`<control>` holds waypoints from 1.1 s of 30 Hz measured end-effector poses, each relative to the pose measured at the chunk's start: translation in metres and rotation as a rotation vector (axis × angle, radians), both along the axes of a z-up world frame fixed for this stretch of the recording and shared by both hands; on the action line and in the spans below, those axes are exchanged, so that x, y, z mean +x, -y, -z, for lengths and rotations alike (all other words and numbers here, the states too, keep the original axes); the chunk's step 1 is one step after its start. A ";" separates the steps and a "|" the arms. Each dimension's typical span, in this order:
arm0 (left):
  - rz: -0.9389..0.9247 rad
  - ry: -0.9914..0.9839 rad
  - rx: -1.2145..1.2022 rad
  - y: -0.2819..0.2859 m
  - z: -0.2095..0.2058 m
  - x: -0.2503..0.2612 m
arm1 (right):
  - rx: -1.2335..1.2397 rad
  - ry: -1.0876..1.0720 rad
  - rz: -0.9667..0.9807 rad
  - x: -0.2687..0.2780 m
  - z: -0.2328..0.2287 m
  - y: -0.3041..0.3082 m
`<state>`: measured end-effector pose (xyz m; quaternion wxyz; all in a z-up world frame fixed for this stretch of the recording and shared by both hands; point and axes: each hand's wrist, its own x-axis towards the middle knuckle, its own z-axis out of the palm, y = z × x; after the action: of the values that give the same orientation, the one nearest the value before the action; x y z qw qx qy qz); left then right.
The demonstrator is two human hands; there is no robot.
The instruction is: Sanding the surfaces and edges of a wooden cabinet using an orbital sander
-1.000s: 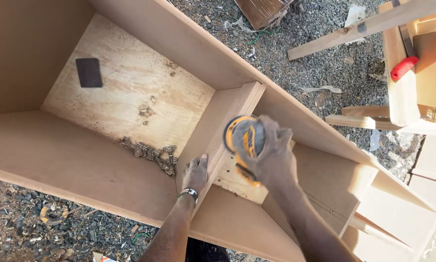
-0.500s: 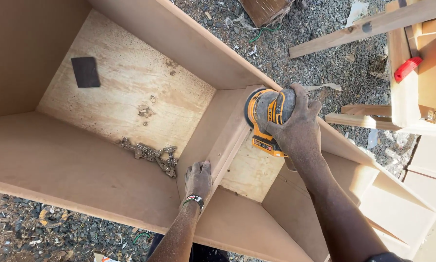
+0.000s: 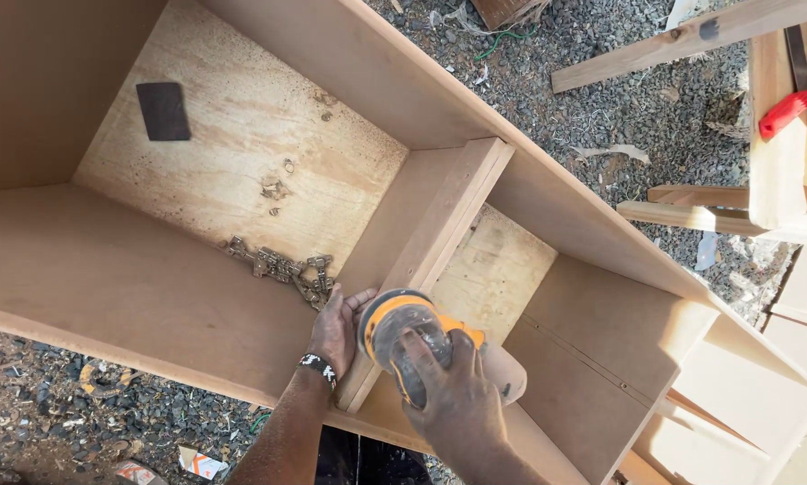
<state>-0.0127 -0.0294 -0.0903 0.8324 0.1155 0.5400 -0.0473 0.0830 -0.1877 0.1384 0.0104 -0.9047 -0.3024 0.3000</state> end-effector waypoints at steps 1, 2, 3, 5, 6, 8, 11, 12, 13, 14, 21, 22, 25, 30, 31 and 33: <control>-0.015 0.059 -0.037 0.000 -0.005 -0.002 | 0.036 0.018 -0.008 -0.001 0.002 -0.002; -0.033 0.121 -0.069 -0.004 -0.009 -0.002 | 0.077 0.040 -0.020 0.000 0.005 -0.008; -0.032 0.126 -0.063 -0.008 -0.028 0.009 | 0.083 0.045 -0.019 0.023 0.002 -0.021; 0.170 -0.171 0.132 -0.008 -0.067 0.023 | 0.153 0.229 0.028 0.063 -0.008 -0.044; 0.169 -0.172 0.130 0.007 -0.048 0.016 | 0.151 0.229 0.026 0.090 -0.020 -0.062; 0.378 -0.200 0.589 0.032 -0.008 0.009 | 0.152 0.198 0.424 0.147 -0.043 -0.104; 0.564 -0.340 0.932 0.043 -0.012 0.011 | 0.250 0.228 0.445 0.205 -0.052 -0.104; 0.543 -0.338 0.938 0.037 -0.023 0.018 | 0.261 0.237 0.429 0.208 -0.051 -0.104; 0.601 -0.397 0.914 0.033 -0.033 0.025 | 0.224 0.212 0.406 0.212 -0.050 -0.105; 0.671 -0.458 0.878 0.033 -0.049 0.026 | 0.176 0.182 0.391 0.213 -0.052 -0.099; 0.628 -0.469 0.920 0.032 -0.049 0.030 | 0.095 0.039 0.386 0.181 -0.053 -0.085; 0.636 -0.470 0.918 0.031 -0.051 0.030 | 0.132 0.025 0.350 0.178 -0.053 -0.082; 0.655 -0.473 0.915 0.031 -0.059 0.026 | 0.131 -0.012 0.362 0.160 -0.068 -0.085; 0.663 -0.494 0.936 0.026 -0.062 0.031 | 0.186 0.041 0.293 0.155 -0.047 -0.058; 0.667 -0.496 0.924 0.025 -0.062 0.031 | 0.205 0.024 0.335 0.155 -0.048 -0.056; 0.675 -0.502 0.909 0.026 -0.065 0.030 | 0.222 0.003 0.379 0.154 -0.050 -0.049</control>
<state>0.0169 -0.0550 -0.0256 0.4863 0.6085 0.6192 -0.0990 0.2370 -0.1385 0.1885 0.1657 -0.9391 -0.1579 0.2563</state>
